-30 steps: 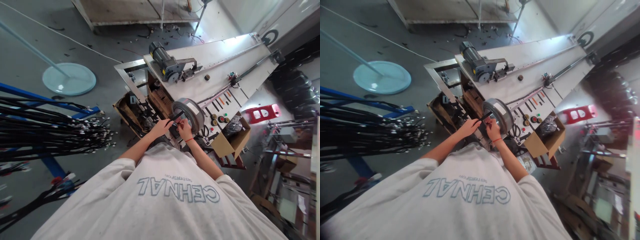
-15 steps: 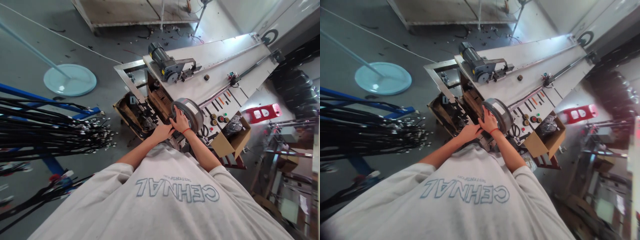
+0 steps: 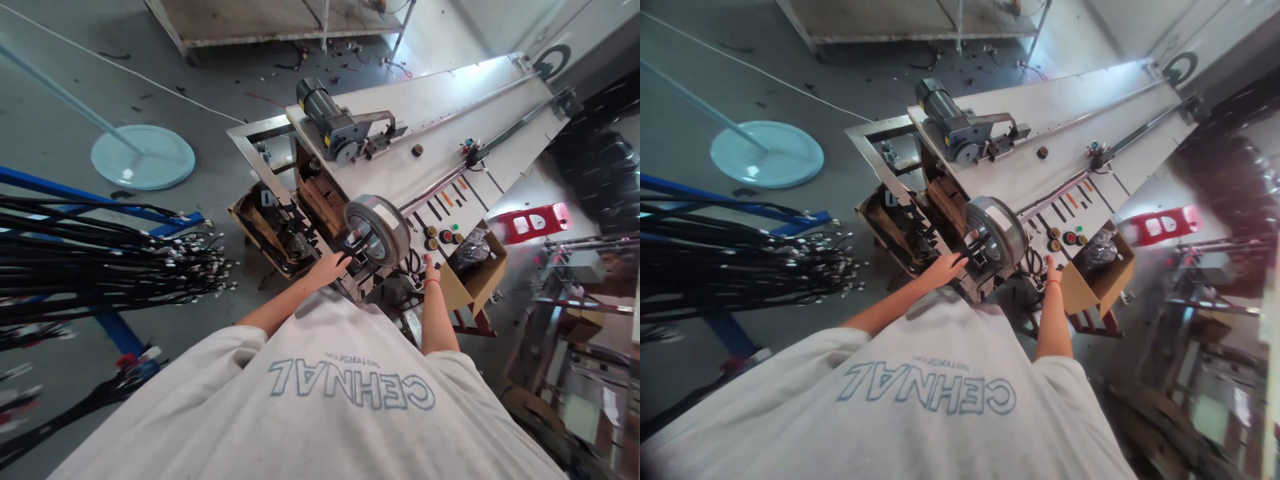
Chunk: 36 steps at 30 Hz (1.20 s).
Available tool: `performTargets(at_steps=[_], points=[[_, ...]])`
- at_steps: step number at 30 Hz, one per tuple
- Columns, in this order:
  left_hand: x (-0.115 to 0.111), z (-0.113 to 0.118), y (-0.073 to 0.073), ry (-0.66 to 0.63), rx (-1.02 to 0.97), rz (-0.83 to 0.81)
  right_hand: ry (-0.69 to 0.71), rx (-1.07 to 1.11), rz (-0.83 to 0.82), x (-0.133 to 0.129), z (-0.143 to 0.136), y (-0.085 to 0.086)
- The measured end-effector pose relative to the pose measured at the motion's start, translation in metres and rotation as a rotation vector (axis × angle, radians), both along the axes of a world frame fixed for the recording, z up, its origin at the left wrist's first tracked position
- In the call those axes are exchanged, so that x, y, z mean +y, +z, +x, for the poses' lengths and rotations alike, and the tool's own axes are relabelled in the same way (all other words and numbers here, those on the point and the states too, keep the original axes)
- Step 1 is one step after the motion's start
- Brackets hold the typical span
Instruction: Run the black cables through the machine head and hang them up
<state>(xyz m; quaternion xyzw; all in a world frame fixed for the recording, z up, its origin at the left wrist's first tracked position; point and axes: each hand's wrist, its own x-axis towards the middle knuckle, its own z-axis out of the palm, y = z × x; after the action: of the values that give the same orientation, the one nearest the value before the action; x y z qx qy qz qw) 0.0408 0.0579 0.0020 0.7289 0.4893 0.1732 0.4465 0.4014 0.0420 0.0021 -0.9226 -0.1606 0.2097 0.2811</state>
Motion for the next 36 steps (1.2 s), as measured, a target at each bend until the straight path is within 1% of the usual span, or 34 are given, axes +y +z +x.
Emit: performTargets(at_steps=[1, 2, 4, 9, 13, 16, 17, 19, 23, 25, 26, 28, 30, 33, 36], points=[[0.0, 0.0, 0.0, -0.004, -0.005, -0.004, -0.088, 0.019, -0.068, 0.0, 0.003, -0.01], [0.0, 0.0, 0.0, -0.008, -0.009, -0.007, -0.143, 0.016, -0.105, -0.001, 0.004, -0.018], [0.001, -0.001, -0.001, -0.015, -0.014, -0.006, -0.177, -0.01, -0.104, -0.002, 0.005, -0.027], [0.008, -0.007, -0.005, 0.017, 0.022, 0.04, -0.191, 0.034, -0.104, 0.0, 0.008, -0.03], [0.014, -0.008, -0.001, -0.022, 0.104, 0.088, -0.234, -0.125, -0.165, 0.005, 0.0, -0.033], [0.012, -0.01, -0.001, -0.017, 0.124, 0.086, -0.236, -0.187, -0.197, 0.006, -0.007, -0.034], [0.009, -0.013, -0.004, -0.016, 0.129, 0.077, -0.231, -0.19, -0.198, 0.005, -0.009, -0.035], [0.001, -0.026, -0.017, -0.019, 0.162, 0.03, -0.222, -0.185, -0.197, 0.005, -0.01, -0.034], [-0.025, -0.07, -0.055, -0.012, 0.301, -0.162, -0.221, -0.164, -0.189, 0.004, -0.008, -0.033], [-0.039, -0.089, -0.067, -0.004, 0.334, -0.195, -0.222, -0.162, -0.178, 0.004, -0.008, -0.033], [-0.045, -0.097, -0.07, 0.002, 0.331, -0.191, -0.224, -0.163, -0.171, 0.004, -0.008, -0.033], [-0.056, -0.105, -0.07, 0.019, 0.302, -0.172, -0.228, -0.163, -0.158, 0.005, -0.008, -0.032], [-0.063, -0.107, -0.064, 0.039, 0.27, -0.17, -0.234, -0.166, -0.149, 0.005, -0.009, -0.032], [-0.067, -0.106, -0.054, 0.058, 0.23, -0.173, -0.242, -0.189, -0.141, 0.006, -0.011, -0.031], [-0.065, -0.106, -0.045, 0.076, 0.165, -0.143, -0.235, -0.208, -0.141, 0.007, -0.012, -0.03]])
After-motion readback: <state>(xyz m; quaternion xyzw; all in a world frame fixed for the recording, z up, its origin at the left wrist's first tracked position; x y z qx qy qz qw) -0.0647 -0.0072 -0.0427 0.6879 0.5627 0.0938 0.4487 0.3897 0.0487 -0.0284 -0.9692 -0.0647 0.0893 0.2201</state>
